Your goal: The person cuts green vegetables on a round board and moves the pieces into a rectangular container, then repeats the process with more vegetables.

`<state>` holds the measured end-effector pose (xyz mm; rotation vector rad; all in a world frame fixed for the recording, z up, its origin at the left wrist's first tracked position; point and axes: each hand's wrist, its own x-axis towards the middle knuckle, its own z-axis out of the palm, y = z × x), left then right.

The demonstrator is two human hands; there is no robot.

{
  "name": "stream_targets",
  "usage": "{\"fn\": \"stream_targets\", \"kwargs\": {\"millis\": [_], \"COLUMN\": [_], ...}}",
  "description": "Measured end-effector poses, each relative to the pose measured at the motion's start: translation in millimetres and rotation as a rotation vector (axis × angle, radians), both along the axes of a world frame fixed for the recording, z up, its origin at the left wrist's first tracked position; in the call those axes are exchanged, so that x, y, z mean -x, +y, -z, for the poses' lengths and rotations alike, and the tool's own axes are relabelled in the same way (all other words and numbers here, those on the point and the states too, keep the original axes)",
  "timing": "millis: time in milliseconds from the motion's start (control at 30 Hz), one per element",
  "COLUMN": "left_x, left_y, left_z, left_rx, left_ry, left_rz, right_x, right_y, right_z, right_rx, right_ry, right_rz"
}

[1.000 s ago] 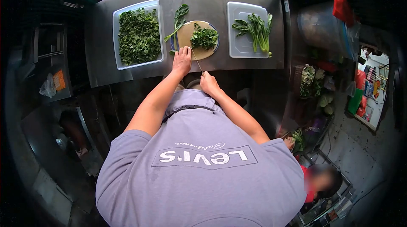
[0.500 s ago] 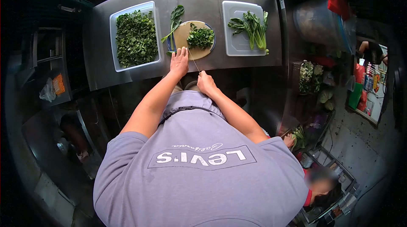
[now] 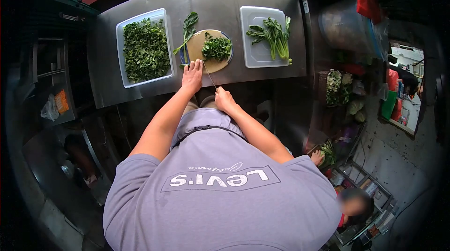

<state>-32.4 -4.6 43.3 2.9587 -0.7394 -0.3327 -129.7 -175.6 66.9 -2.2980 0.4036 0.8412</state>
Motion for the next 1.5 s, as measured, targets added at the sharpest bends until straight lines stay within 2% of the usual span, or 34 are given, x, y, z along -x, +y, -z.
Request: {"fn": "stream_targets", "kwargs": {"millis": [100,200,333,567,933,1000,1300,1500], "left_x": [-2.1,1.0,1.9,10.5,6.8,7.2,5.7,3.6], "left_y": [0.9,0.8,-0.1,9.2,-2.6,0.1,6.6,2.1], "left_z": [-5.2,5.1,3.0,3.3,2.4,5.2,4.4,4.3], "left_rx": [0.000,0.017,0.031,0.118,0.094,0.106,0.106,0.107], "left_ry": [0.058,0.014,0.039,-0.025,0.005,0.017,-0.003,0.009], "left_rz": [-0.014,-0.023,-0.046,-0.034,-0.124,-0.136,-0.053,-0.074], "right_x": [6.3,4.1,-4.3,-7.4,-14.6,-12.5,-15.9,-13.3], "right_y": [-3.5,-9.6,-15.1,-15.6,-19.4,-17.8,-8.2,-3.3], "right_z": [-6.3,-12.3,-10.7,-4.6,-9.2,-11.0,-17.5,-14.1], "right_rx": [-0.003,-0.039,-0.029,-0.017,-0.005,-0.048,-0.033,-0.073], "right_ry": [0.083,0.002,0.072,-0.008,-0.041,-0.110,0.019,-0.062], "right_rz": [-0.006,0.040,0.062,0.050,0.065,0.047,-0.022,-0.017]}}
